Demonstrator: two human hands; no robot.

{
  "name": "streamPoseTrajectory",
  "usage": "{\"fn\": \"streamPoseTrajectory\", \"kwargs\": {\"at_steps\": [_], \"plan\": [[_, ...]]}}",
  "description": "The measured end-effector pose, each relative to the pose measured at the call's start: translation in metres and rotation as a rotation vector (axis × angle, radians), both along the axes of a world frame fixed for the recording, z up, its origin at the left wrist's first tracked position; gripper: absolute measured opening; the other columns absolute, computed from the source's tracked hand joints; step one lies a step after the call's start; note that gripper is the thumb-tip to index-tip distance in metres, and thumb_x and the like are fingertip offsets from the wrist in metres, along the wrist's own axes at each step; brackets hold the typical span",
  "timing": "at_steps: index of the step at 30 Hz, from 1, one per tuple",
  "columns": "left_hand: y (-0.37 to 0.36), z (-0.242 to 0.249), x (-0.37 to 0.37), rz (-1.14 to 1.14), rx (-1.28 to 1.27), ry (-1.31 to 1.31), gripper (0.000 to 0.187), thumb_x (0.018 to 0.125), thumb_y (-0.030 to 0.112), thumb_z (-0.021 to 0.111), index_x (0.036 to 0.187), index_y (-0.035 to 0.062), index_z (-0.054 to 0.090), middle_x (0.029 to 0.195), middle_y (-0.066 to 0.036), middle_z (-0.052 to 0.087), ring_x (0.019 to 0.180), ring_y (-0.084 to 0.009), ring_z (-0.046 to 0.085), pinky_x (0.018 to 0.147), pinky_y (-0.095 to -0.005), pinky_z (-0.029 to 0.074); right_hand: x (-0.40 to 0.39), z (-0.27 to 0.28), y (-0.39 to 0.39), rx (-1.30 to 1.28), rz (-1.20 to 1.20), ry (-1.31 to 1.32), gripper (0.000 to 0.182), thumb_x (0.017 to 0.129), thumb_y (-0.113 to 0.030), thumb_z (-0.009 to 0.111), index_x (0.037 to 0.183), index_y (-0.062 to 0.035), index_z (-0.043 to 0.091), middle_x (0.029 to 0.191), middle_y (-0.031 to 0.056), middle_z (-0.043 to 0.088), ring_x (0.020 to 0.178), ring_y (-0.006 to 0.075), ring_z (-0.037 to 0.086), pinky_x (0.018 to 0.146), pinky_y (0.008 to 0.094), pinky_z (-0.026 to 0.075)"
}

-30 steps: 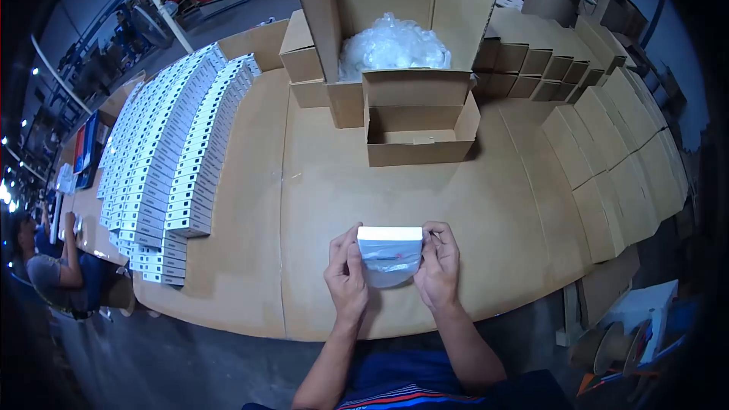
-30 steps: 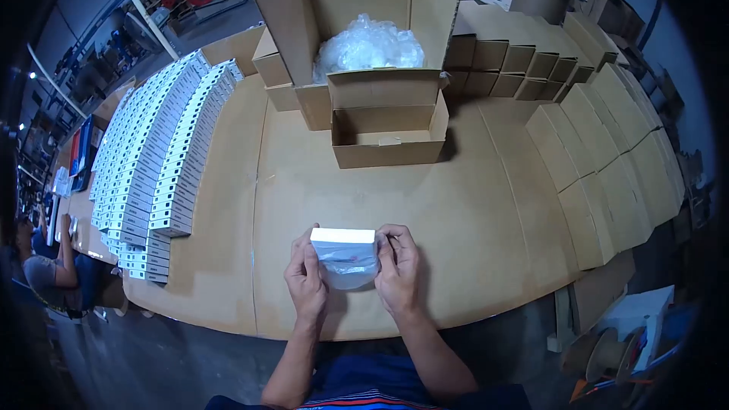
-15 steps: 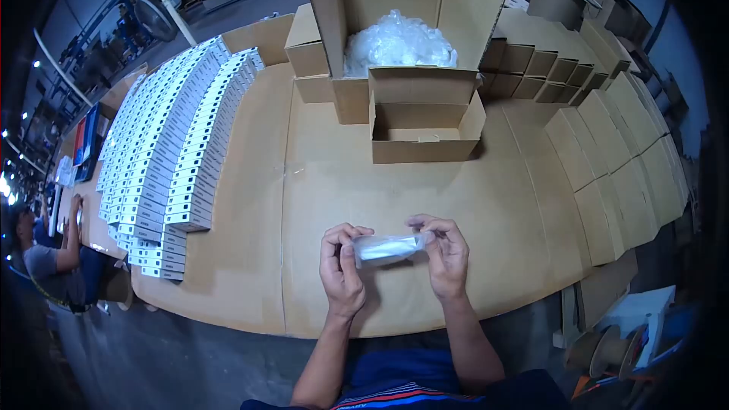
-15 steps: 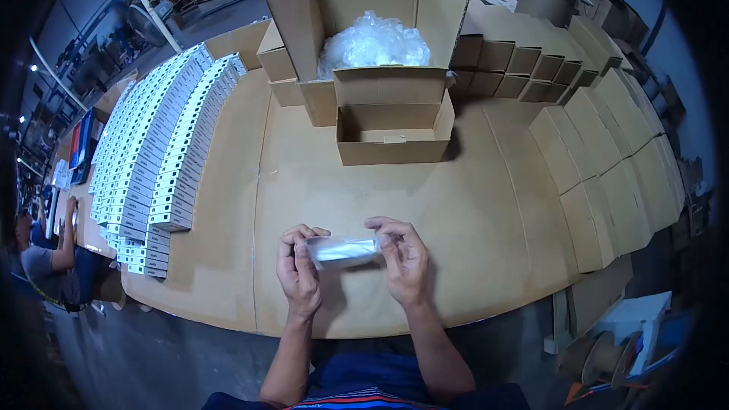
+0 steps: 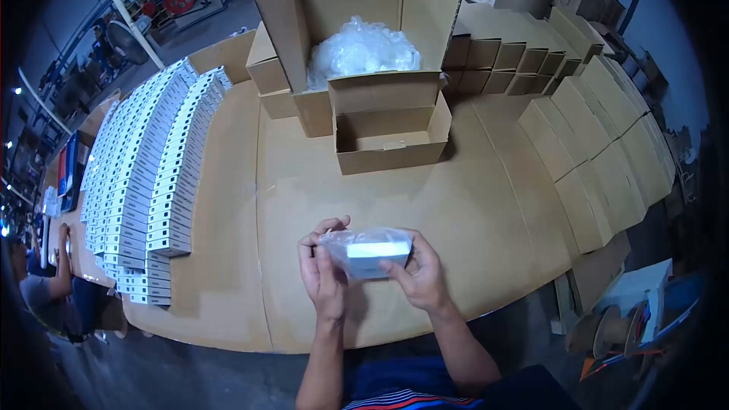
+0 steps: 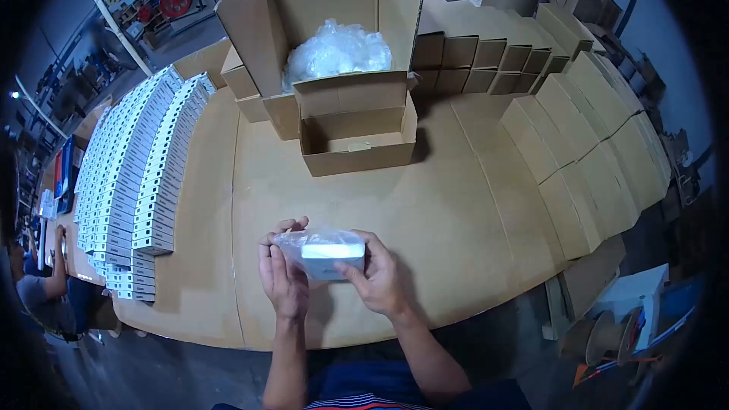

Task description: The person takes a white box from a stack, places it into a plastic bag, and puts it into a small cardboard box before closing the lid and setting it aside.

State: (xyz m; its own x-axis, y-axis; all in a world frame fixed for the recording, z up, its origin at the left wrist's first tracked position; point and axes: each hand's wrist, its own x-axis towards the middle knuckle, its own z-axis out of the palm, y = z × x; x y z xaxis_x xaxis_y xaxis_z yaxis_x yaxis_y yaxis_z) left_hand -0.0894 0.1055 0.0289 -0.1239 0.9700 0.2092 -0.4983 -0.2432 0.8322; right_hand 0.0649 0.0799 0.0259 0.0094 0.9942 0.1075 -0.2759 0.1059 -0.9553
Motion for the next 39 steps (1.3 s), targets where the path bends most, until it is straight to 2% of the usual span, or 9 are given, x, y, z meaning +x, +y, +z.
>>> {"fn": "streamPoseTrajectory", "kwargs": {"at_steps": [3,6,9,14,18,22,26,34,39], "plan": [[-0.001,-0.002,-0.014,-0.152,0.126,0.500,0.043,0.108,0.016,0.057,0.143,-0.0015,0.041,0.138,-0.018,0.054,0.121,-0.0213,0.059,0.106,-0.0342,0.048,0.017,0.005,0.004,0.077,0.032,0.029,0.037,0.093,0.008,0.070,0.127,0.0036,0.055,0.119,0.0111,0.065,0.115,0.0160,0.063,0.100,0.0299,0.053],[-0.010,0.000,-0.004,-0.297,-0.128,0.230,0.036,0.107,0.011,0.056,0.140,-0.0023,0.048,0.134,-0.015,0.057,0.121,-0.0199,0.059,0.103,-0.0335,0.050,0.029,0.006,0.015,0.139,0.078,-0.069,0.029,0.090,0.014,0.068,0.115,0.0023,0.062,0.121,0.0193,0.068,0.121,0.0262,0.065,0.103,0.0358,0.054],[-0.010,-0.007,0.000,-0.271,-0.212,0.106,0.020,0.108,0.011,0.055,0.120,-0.0029,0.063,0.123,-0.008,0.064,0.101,-0.0119,0.060,0.086,-0.0265,0.051,0.030,0.009,0.015,0.168,0.104,-0.127,0.016,0.091,0.012,0.068,0.104,0.0016,0.069,0.121,0.0202,0.069,0.121,0.0303,0.066,0.103,0.0372,0.053],[-0.009,-0.006,0.002,-0.146,-0.294,0.150,0.021,0.108,0.016,0.059,0.107,-0.0023,0.068,0.103,-0.004,0.068,0.076,-0.0039,0.048,0.066,-0.0202,0.039,0.033,0.007,0.013,0.078,0.007,-0.210,0.009,0.097,0.002,0.067,0.106,0.0025,0.069,0.117,0.0191,0.072,0.115,0.0229,0.067,0.096,0.0323,0.054],[-0.005,-0.004,-0.005,-0.099,-0.370,0.128,0.025,0.110,0.019,0.053,0.110,-0.0024,0.065,0.107,-0.010,0.067,0.098,-0.0185,0.069,0.087,-0.0380,0.063,0.032,0.011,0.014,0.063,-0.293,-0.028,0.011,0.097,-0.002,0.070,0.105,0.0051,0.071,0.121,0.0181,0.072,0.114,0.0206,0.067,0.097,0.0323,0.053],[0.001,-0.003,-0.004,-0.047,-0.363,0.088,0.028,0.109,0.024,0.056,0.110,-0.0020,0.067,0.104,-0.010,0.070,0.092,-0.0189,0.071,0.081,-0.0383,0.064,0.035,0.034,0.016,0.388,-0.050,-0.433,0.019,0.089,-0.003,0.077,0.108,-0.0028,0.077,0.128,0.0205,0.068,0.115,0.0297,0.068,0.100,0.0374,0.052],[0.000,0.000,-0.002,-0.053,-0.388,0.098,0.032,0.110,0.027,0.055,0.112,-0.0023,0.068,0.099,-0.008,0.070,0.087,-0.0156,0.069,0.077,-0.0350,0.062,0.029,0.030,0.018,0.195,0.025,-0.654,0.028,0.083,-0.003,0.082,0.111,-0.0048,0.077,0.118,0.0143,0.074,0.110,0.0271,0.071,0.095,0.0363,0.056],[-0.002,-0.006,-0.014,-0.073,-0.398,0.050,0.033,0.111,0.030,0.051,0.128,0.0026,0.056,0.100,-0.010,0.069,0.082,-0.0137,0.069,0.071,-0.0288,0.060,0.023,0.033,0.015,0.075,0.041,-0.561,0.028,0.083,0.002,0.081,0.110,0.0004,0.075,0.107,0.0127,0.078,0.099,0.0204,0.075,0.090,0.0325,0.057],[-0.004,0.018,-0.025,-0.136,-0.240,0.101,0.043,0.104,0.013,0.061,0.145,0.0044,0.050,0.119,-0.013,0.064,0.099,-0.0149,0.066,0.080,-0.0277,0.058,0.027,0.026,0.020,0.078,0.031,-0.523,0.030,0.080,0.000,0.082,0.108,0.0006,0.075,0.127,0.0165,0.071,0.119,0.0277,0.068,0.103,0.0386,0.051]]}}
